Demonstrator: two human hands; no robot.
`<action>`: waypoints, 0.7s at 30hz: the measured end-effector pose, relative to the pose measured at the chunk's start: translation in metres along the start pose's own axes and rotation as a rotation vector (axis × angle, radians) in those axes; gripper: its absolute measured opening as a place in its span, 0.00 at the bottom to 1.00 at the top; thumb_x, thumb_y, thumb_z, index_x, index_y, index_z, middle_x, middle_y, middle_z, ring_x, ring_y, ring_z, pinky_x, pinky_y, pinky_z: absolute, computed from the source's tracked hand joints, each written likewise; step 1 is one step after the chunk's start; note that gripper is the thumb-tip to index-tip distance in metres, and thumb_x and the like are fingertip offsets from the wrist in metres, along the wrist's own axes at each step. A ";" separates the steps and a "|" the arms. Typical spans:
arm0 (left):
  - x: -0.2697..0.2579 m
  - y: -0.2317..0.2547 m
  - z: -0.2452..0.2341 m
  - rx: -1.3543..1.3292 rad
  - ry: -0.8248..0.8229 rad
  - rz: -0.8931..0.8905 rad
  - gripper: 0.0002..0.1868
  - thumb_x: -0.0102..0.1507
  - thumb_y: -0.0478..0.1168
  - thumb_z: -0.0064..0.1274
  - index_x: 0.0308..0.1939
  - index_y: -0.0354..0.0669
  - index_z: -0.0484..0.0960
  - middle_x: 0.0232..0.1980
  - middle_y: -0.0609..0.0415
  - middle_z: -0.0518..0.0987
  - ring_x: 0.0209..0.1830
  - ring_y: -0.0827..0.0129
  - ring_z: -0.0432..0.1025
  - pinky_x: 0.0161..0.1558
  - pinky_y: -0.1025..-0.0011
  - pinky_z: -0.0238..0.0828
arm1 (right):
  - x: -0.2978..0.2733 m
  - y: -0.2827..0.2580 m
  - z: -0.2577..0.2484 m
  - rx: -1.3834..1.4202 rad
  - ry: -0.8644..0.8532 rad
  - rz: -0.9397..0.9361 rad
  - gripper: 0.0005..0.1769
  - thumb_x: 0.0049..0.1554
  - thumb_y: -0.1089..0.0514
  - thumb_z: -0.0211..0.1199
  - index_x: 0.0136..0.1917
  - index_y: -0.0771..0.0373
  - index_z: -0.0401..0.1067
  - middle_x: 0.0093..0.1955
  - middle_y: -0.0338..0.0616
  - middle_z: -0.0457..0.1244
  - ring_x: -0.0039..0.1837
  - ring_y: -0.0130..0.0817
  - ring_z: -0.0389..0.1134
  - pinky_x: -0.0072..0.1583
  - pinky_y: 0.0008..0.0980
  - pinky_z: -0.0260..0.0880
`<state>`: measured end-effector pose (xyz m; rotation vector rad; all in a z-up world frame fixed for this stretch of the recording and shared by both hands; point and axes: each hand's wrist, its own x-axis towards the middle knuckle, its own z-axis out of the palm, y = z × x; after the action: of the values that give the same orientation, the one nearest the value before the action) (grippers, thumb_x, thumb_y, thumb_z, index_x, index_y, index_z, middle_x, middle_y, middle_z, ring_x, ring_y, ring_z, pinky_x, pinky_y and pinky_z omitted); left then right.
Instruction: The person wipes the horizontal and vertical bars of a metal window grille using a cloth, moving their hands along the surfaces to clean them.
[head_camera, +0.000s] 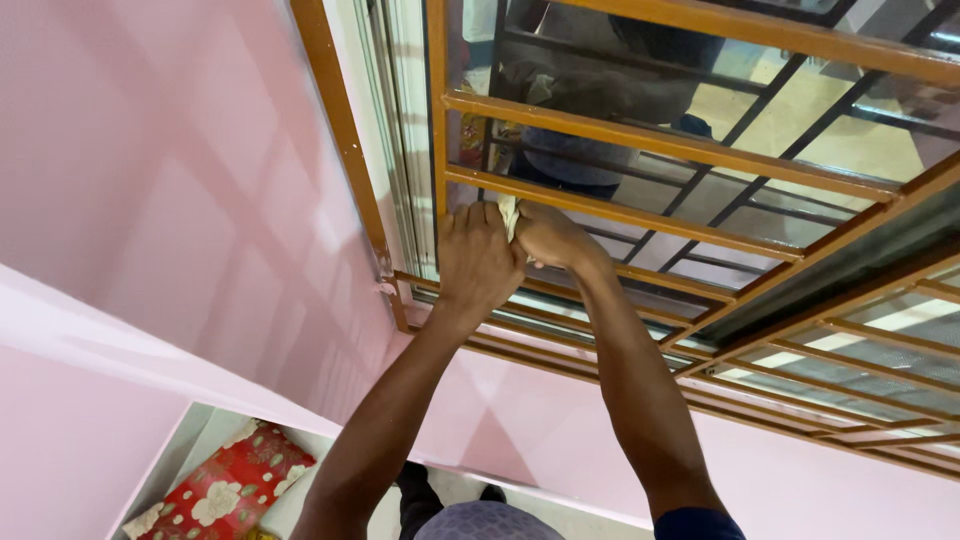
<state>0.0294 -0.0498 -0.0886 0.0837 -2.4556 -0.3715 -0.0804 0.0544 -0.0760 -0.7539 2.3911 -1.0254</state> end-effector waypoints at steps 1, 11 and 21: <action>0.003 0.001 0.000 0.055 -0.034 -0.006 0.15 0.54 0.41 0.57 0.37 0.32 0.78 0.37 0.39 0.78 0.42 0.48 0.73 0.49 0.52 0.66 | -0.003 0.001 0.001 -0.001 -0.008 0.007 0.17 0.58 0.61 0.46 0.53 0.71 0.72 0.41 0.63 0.70 0.38 0.49 0.72 0.39 0.45 0.72; 0.051 -0.002 0.023 -0.130 -0.510 0.199 0.15 0.58 0.47 0.53 0.36 0.37 0.85 0.31 0.42 0.81 0.31 0.50 0.77 0.36 0.53 0.74 | -0.023 0.038 -0.021 -0.320 0.106 -0.028 0.18 0.62 0.53 0.46 0.51 0.64 0.73 0.49 0.62 0.69 0.54 0.57 0.71 0.57 0.52 0.67; 0.085 0.057 0.074 -0.356 -1.377 -0.027 0.21 0.60 0.58 0.53 0.35 0.44 0.84 0.26 0.52 0.81 0.22 0.68 0.74 0.22 0.66 0.70 | -0.094 0.093 -0.051 -0.541 0.501 -0.243 0.15 0.57 0.54 0.55 0.49 0.68 0.72 0.39 0.64 0.68 0.44 0.63 0.69 0.45 0.57 0.67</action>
<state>-0.0816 0.0096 -0.0772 -0.4353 -3.6362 -1.1620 -0.0668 0.1937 -0.0976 -1.0961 3.1361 -0.7079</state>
